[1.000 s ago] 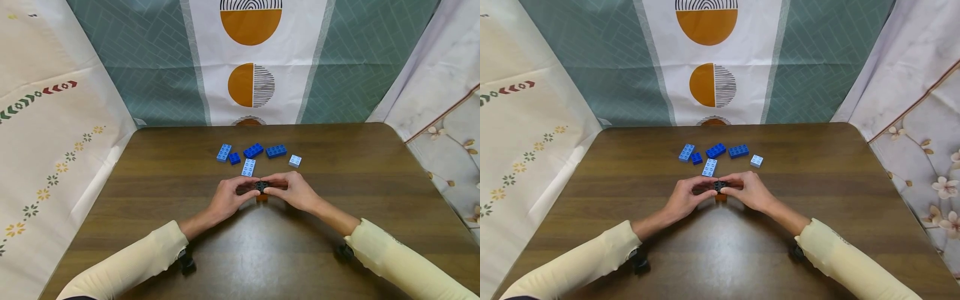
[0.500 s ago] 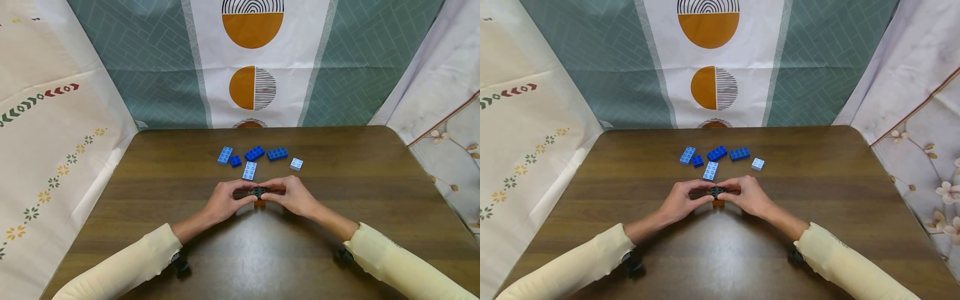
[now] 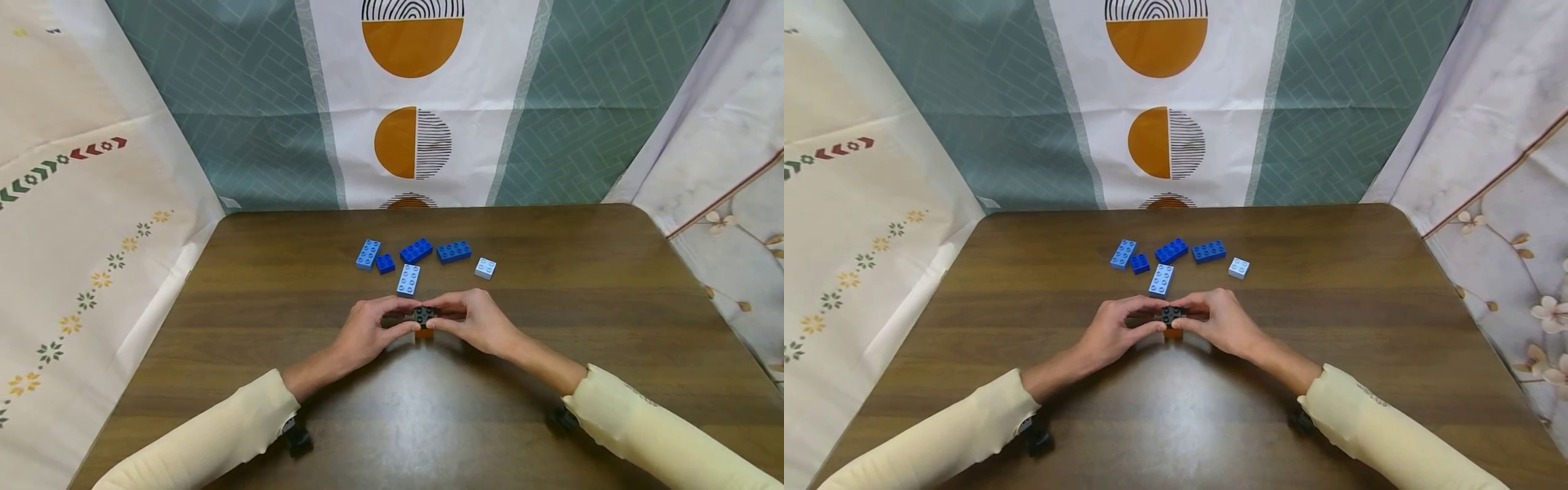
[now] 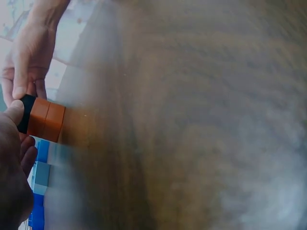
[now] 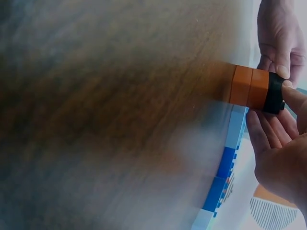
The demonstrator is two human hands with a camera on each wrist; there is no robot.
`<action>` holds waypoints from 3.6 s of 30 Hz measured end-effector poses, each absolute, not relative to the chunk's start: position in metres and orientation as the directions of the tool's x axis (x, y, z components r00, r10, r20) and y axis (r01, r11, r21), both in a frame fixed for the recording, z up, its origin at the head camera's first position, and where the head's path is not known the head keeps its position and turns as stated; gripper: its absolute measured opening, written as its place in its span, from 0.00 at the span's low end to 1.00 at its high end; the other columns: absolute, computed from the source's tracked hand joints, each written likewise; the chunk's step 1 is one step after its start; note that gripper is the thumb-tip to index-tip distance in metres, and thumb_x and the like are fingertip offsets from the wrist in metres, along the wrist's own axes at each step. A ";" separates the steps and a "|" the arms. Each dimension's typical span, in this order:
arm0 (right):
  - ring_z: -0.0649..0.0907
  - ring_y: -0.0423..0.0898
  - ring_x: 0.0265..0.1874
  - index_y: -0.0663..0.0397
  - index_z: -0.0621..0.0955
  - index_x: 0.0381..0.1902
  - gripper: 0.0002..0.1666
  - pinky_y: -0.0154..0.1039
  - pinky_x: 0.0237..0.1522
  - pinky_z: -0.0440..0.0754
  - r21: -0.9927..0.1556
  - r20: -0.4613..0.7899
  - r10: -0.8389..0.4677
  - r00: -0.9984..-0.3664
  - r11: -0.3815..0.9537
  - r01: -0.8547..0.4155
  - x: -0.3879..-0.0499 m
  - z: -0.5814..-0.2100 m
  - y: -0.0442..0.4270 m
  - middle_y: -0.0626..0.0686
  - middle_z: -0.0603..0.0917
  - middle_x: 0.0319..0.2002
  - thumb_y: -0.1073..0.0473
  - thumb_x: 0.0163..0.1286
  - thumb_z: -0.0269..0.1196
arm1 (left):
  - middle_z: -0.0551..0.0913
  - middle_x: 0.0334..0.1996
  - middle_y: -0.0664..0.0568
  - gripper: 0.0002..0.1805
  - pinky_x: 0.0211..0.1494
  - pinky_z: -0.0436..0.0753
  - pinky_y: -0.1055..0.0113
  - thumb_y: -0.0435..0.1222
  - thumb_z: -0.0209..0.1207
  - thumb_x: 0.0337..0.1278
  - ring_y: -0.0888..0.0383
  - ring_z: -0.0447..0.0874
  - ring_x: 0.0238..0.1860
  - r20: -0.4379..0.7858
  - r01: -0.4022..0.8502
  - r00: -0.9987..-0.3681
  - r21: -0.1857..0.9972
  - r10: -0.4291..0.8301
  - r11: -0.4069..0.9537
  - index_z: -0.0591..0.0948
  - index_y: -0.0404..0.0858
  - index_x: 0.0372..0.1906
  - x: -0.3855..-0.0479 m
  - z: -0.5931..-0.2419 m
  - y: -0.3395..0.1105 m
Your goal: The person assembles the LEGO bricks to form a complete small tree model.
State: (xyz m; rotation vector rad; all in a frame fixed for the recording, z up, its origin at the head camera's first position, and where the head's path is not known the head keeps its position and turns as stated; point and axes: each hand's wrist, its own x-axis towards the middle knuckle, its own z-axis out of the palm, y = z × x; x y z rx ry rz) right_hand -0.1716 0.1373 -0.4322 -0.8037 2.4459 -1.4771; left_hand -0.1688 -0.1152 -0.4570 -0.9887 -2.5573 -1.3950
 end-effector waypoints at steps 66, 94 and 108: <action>0.90 0.49 0.51 0.58 0.88 0.58 0.19 0.45 0.54 0.88 -0.852 0.159 -0.503 -0.850 0.364 -0.375 -0.170 -0.437 0.138 0.55 0.90 0.53 0.60 0.71 0.74 | 0.82 0.68 0.49 0.29 0.72 0.75 0.48 0.45 0.66 0.74 0.47 0.80 0.68 0.189 0.365 -0.929 0.602 0.318 0.710 0.78 0.41 0.74 -0.280 -0.444 -0.097; 0.90 0.50 0.52 0.57 0.88 0.59 0.20 0.49 0.55 0.87 -0.856 0.147 -0.490 -0.859 0.373 -0.359 -0.168 -0.436 0.137 0.56 0.90 0.54 0.60 0.71 0.74 | 0.84 0.65 0.48 0.22 0.69 0.80 0.52 0.43 0.67 0.74 0.48 0.84 0.64 0.106 0.321 -0.940 0.596 0.325 0.736 0.84 0.42 0.67 -0.294 -0.446 -0.095; 0.90 0.50 0.52 0.57 0.88 0.58 0.19 0.48 0.56 0.87 -0.862 0.136 -0.485 -0.864 0.372 -0.345 -0.168 -0.435 0.137 0.55 0.90 0.53 0.60 0.71 0.74 | 0.86 0.62 0.47 0.20 0.66 0.83 0.56 0.39 0.67 0.73 0.49 0.86 0.61 0.197 0.406 -0.901 0.697 0.387 0.592 0.84 0.41 0.65 -0.287 -0.434 -0.108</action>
